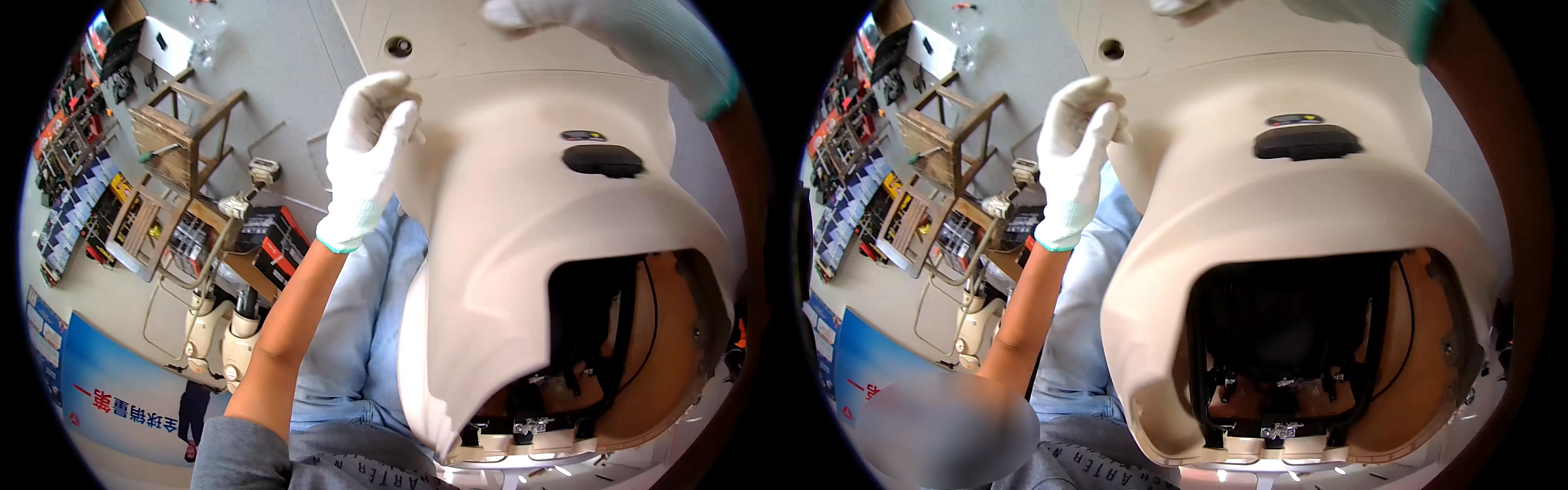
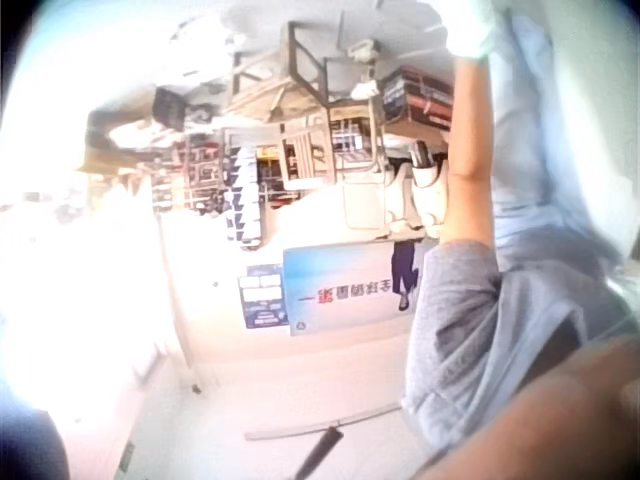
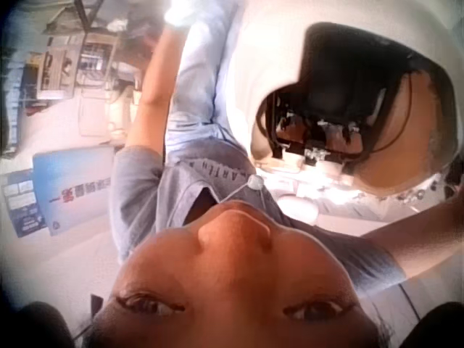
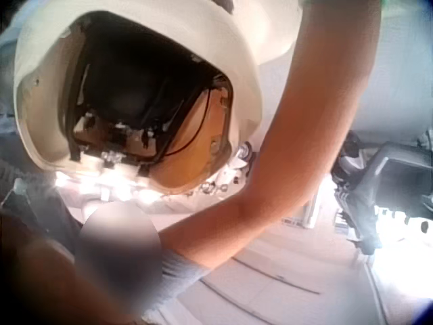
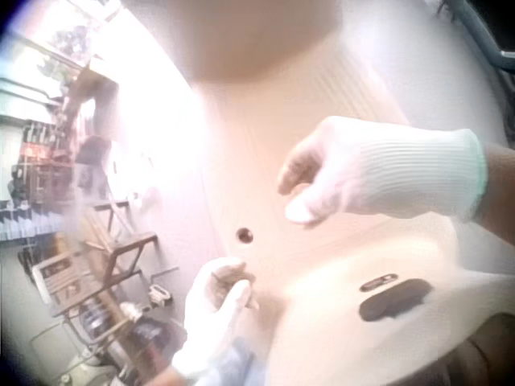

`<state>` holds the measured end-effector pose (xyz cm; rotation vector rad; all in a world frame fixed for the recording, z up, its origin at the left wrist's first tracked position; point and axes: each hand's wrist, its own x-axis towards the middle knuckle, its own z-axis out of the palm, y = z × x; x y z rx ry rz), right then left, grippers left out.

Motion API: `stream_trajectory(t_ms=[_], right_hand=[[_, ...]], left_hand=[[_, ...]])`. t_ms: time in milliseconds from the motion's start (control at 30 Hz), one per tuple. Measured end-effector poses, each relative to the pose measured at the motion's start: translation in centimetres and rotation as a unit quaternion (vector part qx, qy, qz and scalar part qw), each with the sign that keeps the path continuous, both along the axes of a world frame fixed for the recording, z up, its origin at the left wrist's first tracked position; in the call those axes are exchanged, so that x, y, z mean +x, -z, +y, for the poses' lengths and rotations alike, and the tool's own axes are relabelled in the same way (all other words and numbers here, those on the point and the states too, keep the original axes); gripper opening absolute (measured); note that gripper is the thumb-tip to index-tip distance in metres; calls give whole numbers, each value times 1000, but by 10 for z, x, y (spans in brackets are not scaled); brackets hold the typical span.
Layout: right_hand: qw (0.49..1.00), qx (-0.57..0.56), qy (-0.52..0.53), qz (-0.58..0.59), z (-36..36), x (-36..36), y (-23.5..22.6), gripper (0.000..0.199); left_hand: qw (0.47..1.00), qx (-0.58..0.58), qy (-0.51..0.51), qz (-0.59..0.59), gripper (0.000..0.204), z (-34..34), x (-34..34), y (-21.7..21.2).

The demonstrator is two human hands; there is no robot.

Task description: The person installs a seat onto a scooter, securing it with screws using a power drill. They then open the seat to access the storage compartment, remove a cardboard box and a plastic bag, and place the power drill inside the compartment.

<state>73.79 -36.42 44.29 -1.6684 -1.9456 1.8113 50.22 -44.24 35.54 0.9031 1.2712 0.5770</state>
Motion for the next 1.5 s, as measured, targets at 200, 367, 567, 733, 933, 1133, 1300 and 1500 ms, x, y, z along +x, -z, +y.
stream_trajectory(t_ms=[200, 367, 567, 733, 933, 1133, 1300, 1500], right_hand=[[993, -25, -32, 112, -2, -47, 87, 39], [982, -82, 61, 159, -15, -78, 115, 42], [977, -87, 155, 120, -25, -88, 105, 38], [984, -97, 144, 40, -16, -89, 90, 25], [847, -324, 409, 104, -18, -94, 93, 24], [828, -347, 420, 132, -22, -91, 94, 24], [791, -354, 477, 147, -27, -92, 100, 23], [769, -302, 557, 83, -28, -110, 92, 21]], left_hand=[[991, 127, -26, 39, 46, 0, 1, 33], [985, 151, -16, 80, 43, 7, -19, 51], [963, 242, 87, 86, 38, 24, -34, 48], [946, 268, 171, 58, 32, 30, -41, 45], [997, 73, -23, -17, 34, 24, -26, 44], [995, 98, 10, -26, 36, 34, -28, 47], [960, 248, 106, 83, 37, 58, -38, 50], [914, 331, 195, 132, 38, 72, -42, 69]])
